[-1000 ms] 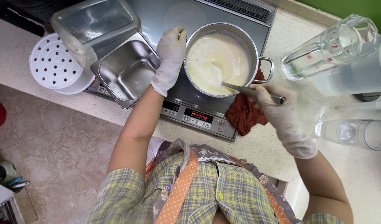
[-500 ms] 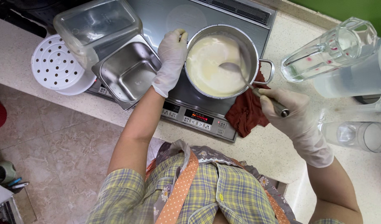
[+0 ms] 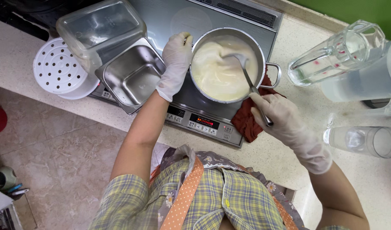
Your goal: The person stirs a creamy mixture in a pot on an induction cooktop using a ladle. They briefly add liquid from a kettle and continue stirring. The mixture thickens over time.
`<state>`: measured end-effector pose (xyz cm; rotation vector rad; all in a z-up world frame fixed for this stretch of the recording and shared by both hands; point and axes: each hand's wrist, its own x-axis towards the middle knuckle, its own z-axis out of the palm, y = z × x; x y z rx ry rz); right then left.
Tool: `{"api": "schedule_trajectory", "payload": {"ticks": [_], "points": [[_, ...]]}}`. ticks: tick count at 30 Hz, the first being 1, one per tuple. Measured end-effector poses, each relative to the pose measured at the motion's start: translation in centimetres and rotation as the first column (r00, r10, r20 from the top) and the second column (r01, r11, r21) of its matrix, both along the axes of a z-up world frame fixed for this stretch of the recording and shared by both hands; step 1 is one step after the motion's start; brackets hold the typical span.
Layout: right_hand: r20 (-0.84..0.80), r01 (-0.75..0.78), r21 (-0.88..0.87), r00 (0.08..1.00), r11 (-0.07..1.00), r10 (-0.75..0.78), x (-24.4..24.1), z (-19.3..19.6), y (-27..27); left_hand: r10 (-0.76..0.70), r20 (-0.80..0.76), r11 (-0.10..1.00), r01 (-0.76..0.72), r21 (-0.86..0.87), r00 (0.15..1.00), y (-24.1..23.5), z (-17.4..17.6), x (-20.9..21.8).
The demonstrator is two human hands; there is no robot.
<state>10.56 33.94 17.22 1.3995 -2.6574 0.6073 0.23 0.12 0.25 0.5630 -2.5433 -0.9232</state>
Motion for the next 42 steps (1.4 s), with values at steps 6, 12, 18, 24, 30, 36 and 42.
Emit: {"api": "schedule_trajectory", "payload": {"ticks": [6,12,18,24,30,36,42], "points": [[0.145,-0.028,-0.093,0.989,0.995,0.042,2.8,2.4,0.9,-0.044,-0.045,0.999,0.043,-0.016,0.998,0.0,0.2,-0.2],[-0.002,-0.039,-0.211,0.999,0.977,0.040,2.8,-1.8,-4.1,-0.103,-0.099,0.995,0.100,-0.031,0.990,-2.0,5.1,1.7],[-0.080,0.100,-0.032,0.991,0.994,-0.102,2.0,-3.7,-4.8,0.192,-0.579,0.948,-0.303,-0.100,0.793,-14.0,7.5,9.9],[-0.001,0.113,0.003,0.994,0.994,-0.113,4.2,-0.1,-1.0,0.588,-0.418,0.803,-0.560,0.204,0.692,-19.5,5.2,19.1],[0.173,0.069,-0.138,0.984,0.988,-0.044,5.8,-0.1,-3.0,0.397,-0.428,0.917,-0.375,0.139,0.812,-11.9,5.5,21.5],[-0.009,0.046,-0.063,0.999,0.997,-0.047,2.0,-3.5,-5.3,-0.088,-0.345,0.995,0.065,-0.078,0.934,-2.0,5.8,16.0],[0.029,0.096,-0.091,0.995,0.991,-0.093,2.6,0.1,-0.9,-0.162,-0.282,0.969,0.098,-0.227,0.946,-0.5,3.9,7.2]]}}
